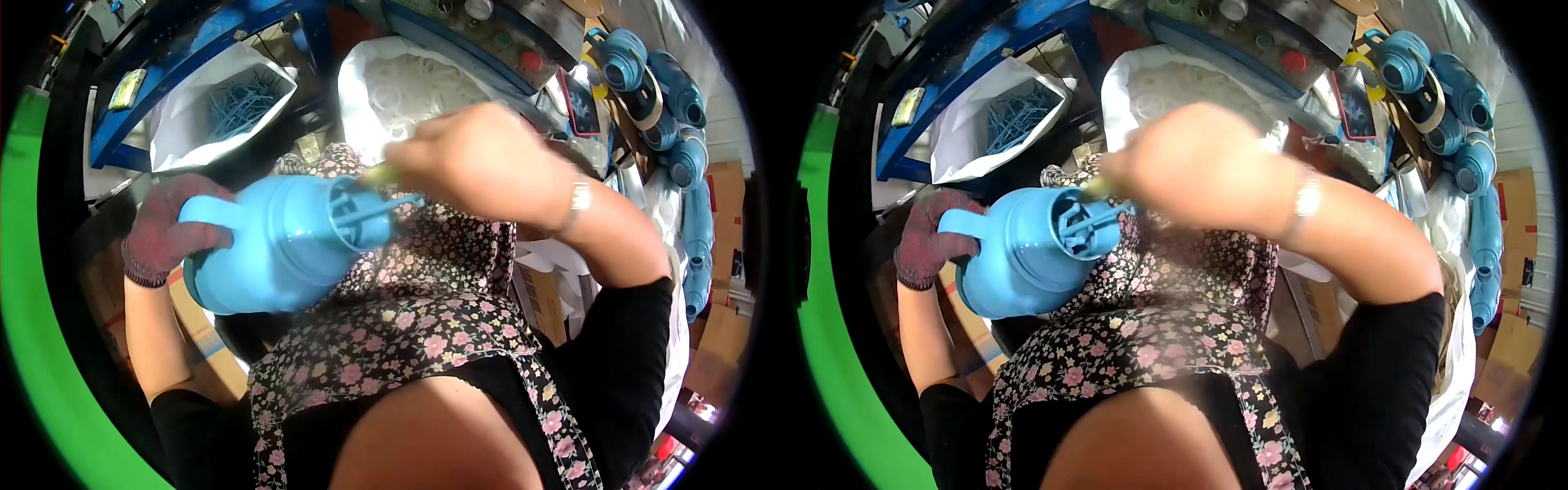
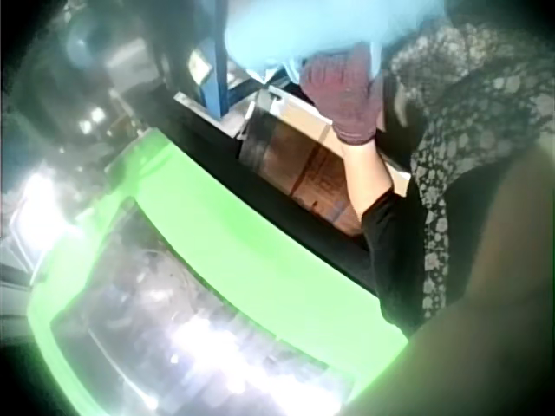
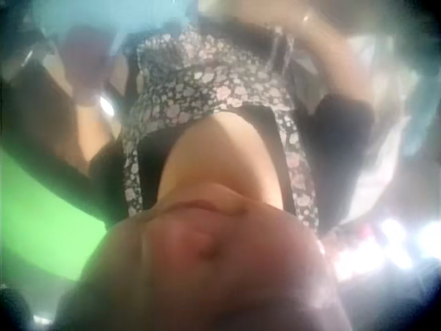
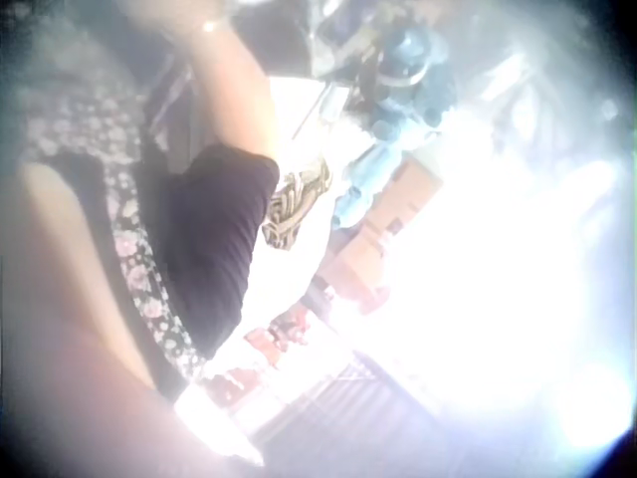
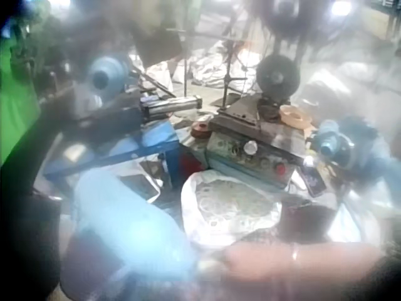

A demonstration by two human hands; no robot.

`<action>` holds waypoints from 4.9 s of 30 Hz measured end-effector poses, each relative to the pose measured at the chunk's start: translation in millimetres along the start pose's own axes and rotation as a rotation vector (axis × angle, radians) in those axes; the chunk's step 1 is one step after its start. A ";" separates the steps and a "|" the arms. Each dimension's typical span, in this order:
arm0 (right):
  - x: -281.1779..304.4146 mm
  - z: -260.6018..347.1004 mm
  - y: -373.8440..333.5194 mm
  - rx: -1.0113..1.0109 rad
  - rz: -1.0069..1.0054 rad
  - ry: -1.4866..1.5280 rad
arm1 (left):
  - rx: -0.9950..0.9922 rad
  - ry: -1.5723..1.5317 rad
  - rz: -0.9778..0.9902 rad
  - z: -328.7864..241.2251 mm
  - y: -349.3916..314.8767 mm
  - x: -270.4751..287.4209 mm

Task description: The person inserts glass liners into blue plastic flask housings and secures them with white rings and screw-on bases using their hands.

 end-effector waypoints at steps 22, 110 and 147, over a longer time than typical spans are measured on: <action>-8.3 22.8 31.7 0.007 -0.193 -0.208 | -0.630 0.418 -0.629 30.0 -0.3 -7.8; 99.5 38.3 -104.8 -0.026 -0.381 -0.027 | -0.868 -0.216 0.141 -192.0 58.1 -51.7; 73.4 -71.8 399.7 -0.574 -0.902 1.684 | -0.048 0.045 -1.355 199.7 -209.9 12.5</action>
Point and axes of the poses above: each hand's wrist, its own y-axis towards the middle knuckle, its own x-axis out of the back of the hand, z = x × y, the point moved 4 cm from there along y, towards the middle knuckle, and after that the axes turned 2 degrees about x, right-handed, at the moved point
